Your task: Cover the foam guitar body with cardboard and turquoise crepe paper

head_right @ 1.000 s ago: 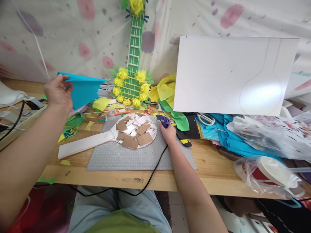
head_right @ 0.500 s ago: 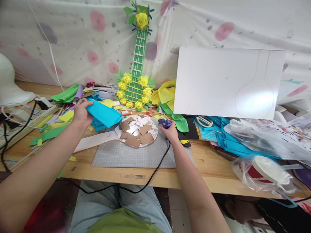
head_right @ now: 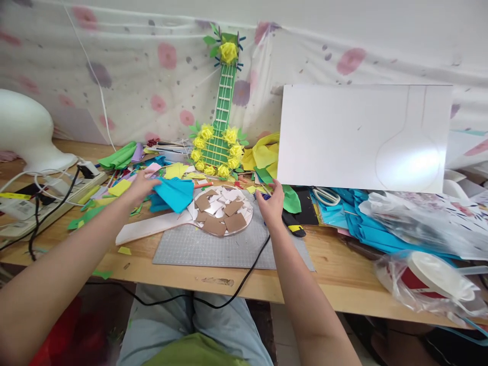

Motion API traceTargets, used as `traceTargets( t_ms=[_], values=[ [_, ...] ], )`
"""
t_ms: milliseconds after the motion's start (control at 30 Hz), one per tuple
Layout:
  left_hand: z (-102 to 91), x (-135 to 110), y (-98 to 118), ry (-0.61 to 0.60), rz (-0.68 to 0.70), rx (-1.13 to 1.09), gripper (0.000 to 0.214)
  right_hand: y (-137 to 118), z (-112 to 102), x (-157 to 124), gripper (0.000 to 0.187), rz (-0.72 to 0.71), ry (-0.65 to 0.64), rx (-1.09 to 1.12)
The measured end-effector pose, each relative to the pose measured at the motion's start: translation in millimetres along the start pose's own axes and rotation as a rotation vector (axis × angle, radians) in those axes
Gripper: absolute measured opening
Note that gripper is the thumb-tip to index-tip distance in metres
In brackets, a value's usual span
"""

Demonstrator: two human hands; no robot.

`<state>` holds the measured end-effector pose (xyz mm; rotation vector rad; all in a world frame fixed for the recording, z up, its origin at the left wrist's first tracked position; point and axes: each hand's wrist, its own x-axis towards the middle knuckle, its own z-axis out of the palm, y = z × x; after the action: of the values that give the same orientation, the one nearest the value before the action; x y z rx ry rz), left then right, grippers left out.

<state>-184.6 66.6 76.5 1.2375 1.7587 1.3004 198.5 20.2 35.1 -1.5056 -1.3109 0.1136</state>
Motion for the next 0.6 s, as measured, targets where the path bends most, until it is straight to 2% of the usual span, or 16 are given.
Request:
traceTargets(
  t_ms=[67,133,200,300,367,433,600],
  values=[
    [2.7,2,-15,-0.150,0.076,0.387,0.052,-3,3,1,0.059,-0.065,0.000,-0.022],
    [2.4,4,-22,-0.168,0.170,0.789,0.061,-5,3,3,0.057,-0.115,-0.012,-0.037],
    [2.6,5,-20,-0.273,0.296,1.060,0.076,-5,3,6,0.055,-0.141,-0.032,-0.050],
    [8.5,7,-13,-0.591,0.389,1.234,0.095,-3,4,11,0.053,-0.148,-0.066,-0.061],
    [14.9,9,-11,-0.710,0.370,1.268,0.097,-1,6,12,0.052,-0.145,-0.081,-0.060],
    [20.6,11,-12,-0.710,0.357,1.283,0.091,-1,8,12,0.051,-0.140,-0.093,-0.054],
    [23.7,13,-7,-0.556,0.372,1.318,0.055,-2,8,14,0.047,-0.135,-0.092,-0.018]
  ],
)
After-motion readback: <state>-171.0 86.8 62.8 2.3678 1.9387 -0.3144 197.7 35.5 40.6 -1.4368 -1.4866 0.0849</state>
